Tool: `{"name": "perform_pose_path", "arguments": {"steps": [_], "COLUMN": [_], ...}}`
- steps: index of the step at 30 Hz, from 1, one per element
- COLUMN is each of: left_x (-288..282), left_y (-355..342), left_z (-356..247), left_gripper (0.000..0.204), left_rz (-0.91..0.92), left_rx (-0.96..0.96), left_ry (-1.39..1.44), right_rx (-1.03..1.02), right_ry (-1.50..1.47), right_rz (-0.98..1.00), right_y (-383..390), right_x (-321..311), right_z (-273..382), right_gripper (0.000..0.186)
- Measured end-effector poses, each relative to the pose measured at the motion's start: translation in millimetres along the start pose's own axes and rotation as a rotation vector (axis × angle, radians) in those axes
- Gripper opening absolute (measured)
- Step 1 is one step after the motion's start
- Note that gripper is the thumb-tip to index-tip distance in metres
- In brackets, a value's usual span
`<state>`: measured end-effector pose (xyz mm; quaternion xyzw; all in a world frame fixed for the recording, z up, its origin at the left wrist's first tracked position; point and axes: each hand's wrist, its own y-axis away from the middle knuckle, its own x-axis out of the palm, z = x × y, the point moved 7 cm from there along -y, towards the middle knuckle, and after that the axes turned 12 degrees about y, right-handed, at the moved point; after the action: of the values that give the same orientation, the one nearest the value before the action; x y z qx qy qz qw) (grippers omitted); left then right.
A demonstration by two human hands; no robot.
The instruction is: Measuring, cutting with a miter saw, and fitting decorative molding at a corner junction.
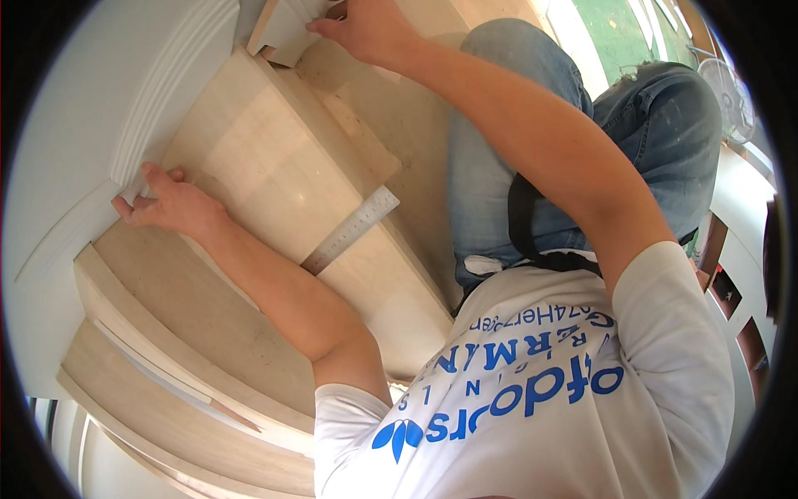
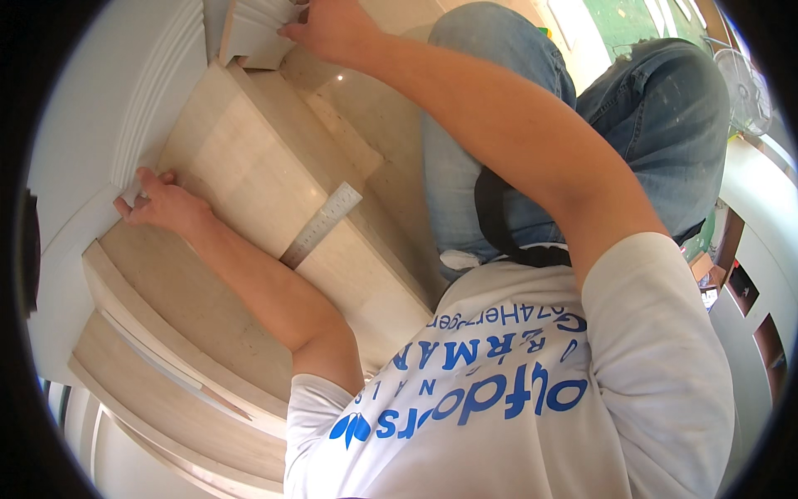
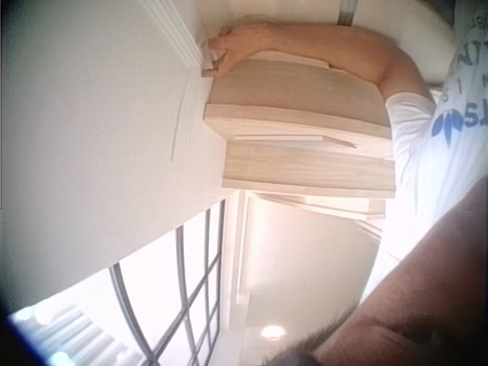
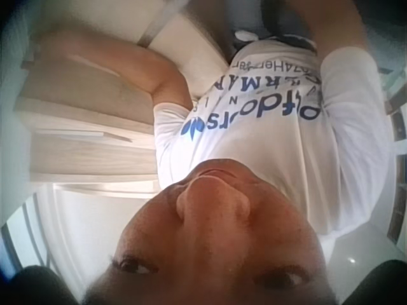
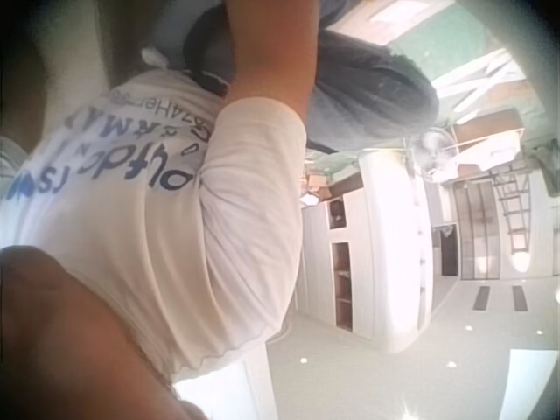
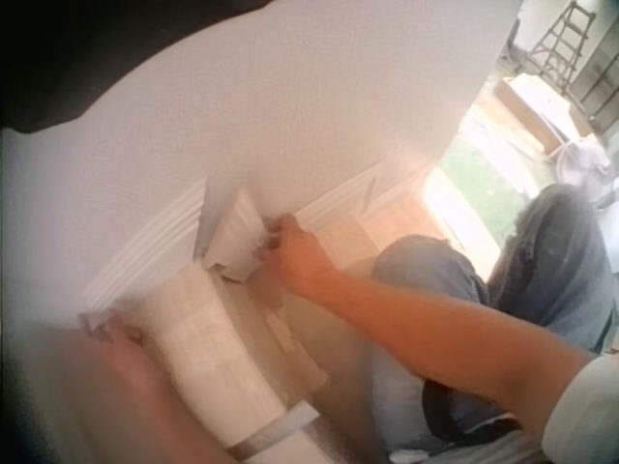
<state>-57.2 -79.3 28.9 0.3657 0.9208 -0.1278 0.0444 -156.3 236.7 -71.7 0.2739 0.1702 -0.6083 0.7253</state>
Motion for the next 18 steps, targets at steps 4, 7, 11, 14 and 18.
{"name": "perform_pose_path", "arguments": {"steps": [4,7,11,14,18], "left_x": [-0.3,0.7,4.6,5.2,2.7], "left_y": [0.5,1.4,3.8,5.8,6.4], "left_z": [-0.3,-1.2,-6.3,-8.6,-8.4], "left_gripper": [0.084,0.084,0.083,0.083,0.082], "left_rz": [-0.009,-0.019,0.001,0.004,-0.011], "left_rx": [-0.03,-0.045,-0.031,-0.035,-0.039], "left_ry": [0.0,0.011,-0.01,-0.022,-0.03], "right_rx": [0.144,0.184,0.265,0.278,0.274], "right_ry": [-0.193,-0.316,-0.506,-0.527,-0.398], "right_rz": [0.091,0.007,0.0,-0.072,-0.24], "right_y": [9.2,17.8,25.5,29.3,34.0], "right_x": [10.3,18.0,43.4,54.2,56.2], "right_z": [-13.1,-6.8,5.6,13.6,32.2], "right_gripper": [0.077,0.095,0.13,0.136,0.117]}}
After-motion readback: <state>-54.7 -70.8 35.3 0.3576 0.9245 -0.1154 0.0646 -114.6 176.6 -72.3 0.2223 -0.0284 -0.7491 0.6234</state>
